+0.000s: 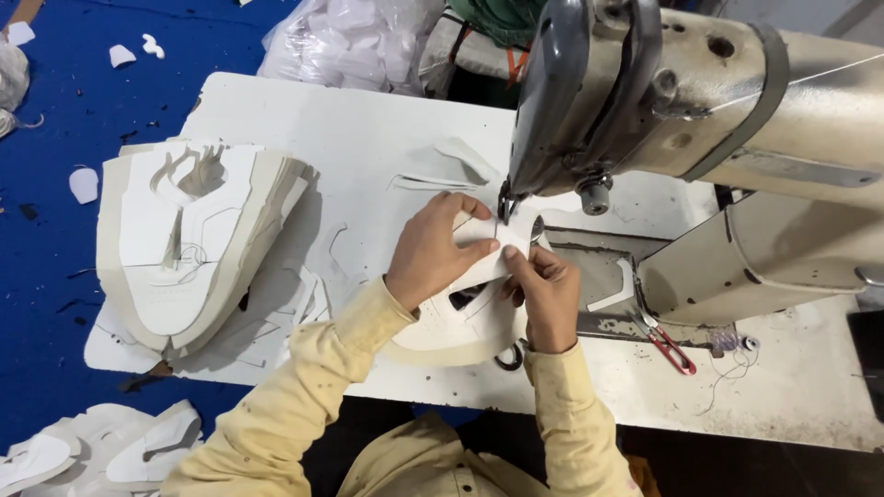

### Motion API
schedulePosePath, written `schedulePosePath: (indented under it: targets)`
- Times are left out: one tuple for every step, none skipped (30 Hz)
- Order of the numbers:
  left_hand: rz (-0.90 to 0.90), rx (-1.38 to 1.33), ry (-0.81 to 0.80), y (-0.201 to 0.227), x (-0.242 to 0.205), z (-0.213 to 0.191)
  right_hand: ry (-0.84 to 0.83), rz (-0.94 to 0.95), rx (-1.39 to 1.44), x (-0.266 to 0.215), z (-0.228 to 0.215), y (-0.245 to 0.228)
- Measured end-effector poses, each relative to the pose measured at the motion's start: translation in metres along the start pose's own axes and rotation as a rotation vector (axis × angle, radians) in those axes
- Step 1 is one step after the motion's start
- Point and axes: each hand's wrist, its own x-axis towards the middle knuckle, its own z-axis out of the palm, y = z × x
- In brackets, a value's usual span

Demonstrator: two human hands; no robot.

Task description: Sewing and trimming shoe upper parts using an industrial sewing machine.

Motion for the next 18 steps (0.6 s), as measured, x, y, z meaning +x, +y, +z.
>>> schedulePosePath:
  targets:
    - [-0.001, 0.01, -0.01, -0.001, 0.004, -0.001, 0.014, -0.017, -0.012, 0.003, 0.001, 0.0]
    - [-0.006, 0.017, -0.02, -0.002, 0.005, -0.001, 0.026, -0.031, -0.027, 0.004, 0.001, 0.0]
    - [-0.008, 0.011, -0.014, -0.003, 0.007, 0.0, 0.022, -0.032, -0.035, 0.003, 0.002, -0.003]
    - [0.0, 0.013, -0.013, -0.004, 0.01, 0.0, 0.04, -0.012, -0.033, 0.004, 0.005, -0.006]
    - [0.009, 0.015, -0.013, -0.005, 0.014, -0.001, 0.059, 0.008, -0.031, 0.006, 0.008, -0.009]
    - [0.01, 0.018, -0.011, -0.007, 0.016, 0.0, 0.056, 0.006, -0.03, 0.007, 0.008, -0.009]
    - [-0.002, 0.019, -0.019, -0.009, 0.019, 0.0, 0.065, 0.006, -0.059, 0.009, 0.008, -0.01]
    - [-0.014, 0.018, -0.03, -0.01, 0.021, 0.002, 0.075, 0.007, -0.09, 0.01, 0.007, -0.01]
    - [-0.014, 0.019, -0.029, -0.014, 0.028, 0.001, 0.075, 0.006, -0.089, 0.011, 0.006, -0.013]
    - [-0.039, -0.027, -0.051, -0.018, 0.032, 0.002, 0.05, 0.015, -0.125, 0.009, 0.003, -0.015]
    - [-0.063, -0.072, -0.072, -0.023, 0.036, 0.003, 0.025, 0.024, -0.161, 0.006, 0.001, -0.017]
    - [-0.063, -0.071, -0.071, -0.022, 0.037, 0.002, 0.025, 0.024, -0.16, -0.008, -0.001, -0.022]
    - [-0.088, -0.119, -0.084, -0.022, 0.038, 0.001, 0.059, 0.013, -0.215, -0.023, -0.003, -0.028]
    - [-0.111, -0.166, -0.094, -0.022, 0.04, 0.0, 0.093, -0.001, -0.269, -0.037, -0.005, -0.033]
    - [-0.108, -0.165, -0.091, -0.022, 0.041, 0.0, 0.092, -0.005, -0.268, -0.048, -0.007, -0.028]
    - [-0.093, -0.156, -0.06, -0.022, 0.038, 0.002, 0.117, -0.006, -0.314, -0.062, -0.011, -0.023]
    - [-0.078, -0.147, -0.03, -0.022, 0.036, 0.004, 0.141, -0.007, -0.36, -0.077, -0.015, -0.018]
    - [-0.077, -0.149, -0.027, -0.025, 0.034, 0.006, 0.14, -0.009, -0.364, -0.084, -0.015, -0.01]
